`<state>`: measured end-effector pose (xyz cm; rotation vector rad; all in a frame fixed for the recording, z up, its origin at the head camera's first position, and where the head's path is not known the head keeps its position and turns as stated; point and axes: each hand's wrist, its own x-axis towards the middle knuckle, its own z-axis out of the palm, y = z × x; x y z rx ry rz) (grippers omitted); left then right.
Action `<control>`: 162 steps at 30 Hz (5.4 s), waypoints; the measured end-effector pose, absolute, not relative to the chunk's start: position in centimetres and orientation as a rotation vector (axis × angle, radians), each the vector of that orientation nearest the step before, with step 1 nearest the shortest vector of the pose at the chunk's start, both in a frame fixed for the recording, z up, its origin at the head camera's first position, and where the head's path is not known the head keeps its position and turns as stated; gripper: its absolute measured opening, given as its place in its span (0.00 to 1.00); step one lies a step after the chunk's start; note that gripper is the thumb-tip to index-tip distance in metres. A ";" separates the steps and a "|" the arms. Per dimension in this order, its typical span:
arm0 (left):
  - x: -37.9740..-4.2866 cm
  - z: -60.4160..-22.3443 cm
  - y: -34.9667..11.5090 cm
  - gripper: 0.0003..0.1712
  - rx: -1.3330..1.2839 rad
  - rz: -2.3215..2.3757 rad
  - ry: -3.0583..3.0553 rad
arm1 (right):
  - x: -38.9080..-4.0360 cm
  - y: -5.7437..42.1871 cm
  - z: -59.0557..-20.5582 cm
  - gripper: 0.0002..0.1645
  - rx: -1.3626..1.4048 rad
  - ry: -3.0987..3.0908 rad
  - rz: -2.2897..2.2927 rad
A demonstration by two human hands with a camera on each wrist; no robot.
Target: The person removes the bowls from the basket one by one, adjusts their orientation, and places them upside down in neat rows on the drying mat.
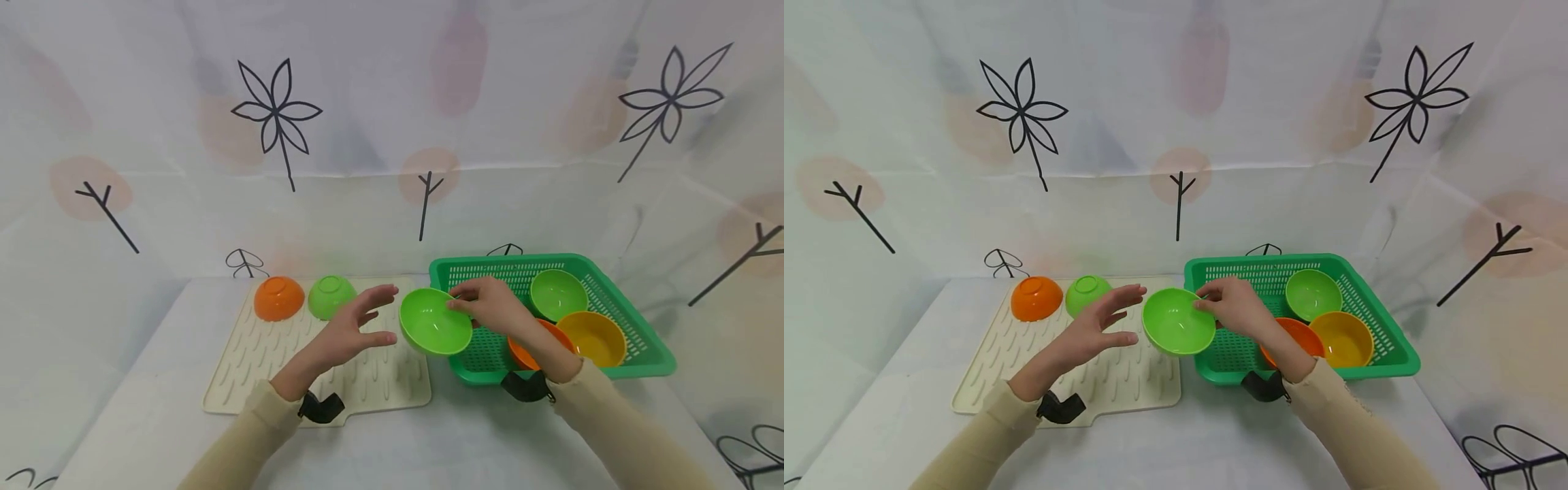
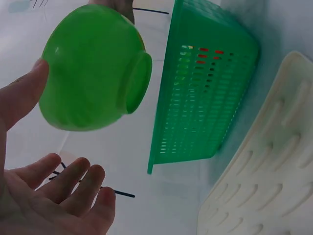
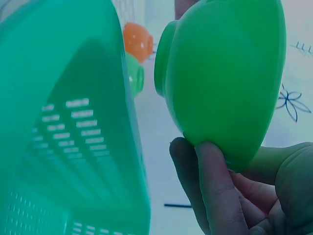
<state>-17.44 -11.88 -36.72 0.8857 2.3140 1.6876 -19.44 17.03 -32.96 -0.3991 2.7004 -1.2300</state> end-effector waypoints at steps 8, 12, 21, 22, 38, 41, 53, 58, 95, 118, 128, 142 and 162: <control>-16.7 -37.6 -10.8 0.50 0.846 1.693 2.183 | -19.2 15.3 -33.5 0.16 -0.413 2.691 -1.254; -16.5 -37.9 -10.4 0.52 0.801 1.712 2.175 | -19.2 14.9 -33.7 0.15 -0.400 2.691 -1.264; -16.7 -38.6 -9.9 0.54 0.727 1.765 2.211 | -19.1 14.5 -34.4 0.15 -0.404 2.740 -1.291; -16.8 -38.7 -10.0 0.54 0.739 1.764 2.227 | -19.1 14.5 -34.4 0.15 -0.405 2.740 -1.305; -17.4 -39.3 -11.0 0.55 0.701 1.665 2.438 | -17.8 15.0 -34.9 0.17 -0.631 2.781 -1.389; -17.5 -39.6 -11.3 0.52 0.701 1.656 2.418 | -17.6 15.1 -35.0 0.16 -0.670 2.772 -1.413; -17.7 -39.3 -11.8 0.49 0.721 1.718 2.252 | -17.0 15.3 -35.3 0.20 -0.729 2.690 -1.566; -17.5 -39.0 -12.1 0.48 0.696 1.741 2.204 | -17.0 15.3 -35.5 0.23 -0.742 2.577 -1.623; -17.3 -39.1 -12.2 0.45 0.849 1.697 2.312 | -16.0 13.3 -35.2 0.49 -0.535 2.382 -1.509; -17.1 -38.9 -12.5 0.55 0.856 1.649 2.415 | -15.5 12.2 -36.7 0.51 -0.587 2.460 -1.584; -17.5 -39.6 -13.1 0.56 0.833 1.588 2.467 | -15.3 10.4 -37.6 0.50 -0.475 2.511 -1.632; -18.7 -40.5 -13.9 0.56 0.704 1.762 2.448 | -15.4 7.6 -38.4 0.43 -0.430 2.601 -1.841; -21.2 -42.2 -13.4 0.55 0.549 1.795 2.562 | -17.7 4.4 -41.3 0.39 -0.166 2.535 -2.139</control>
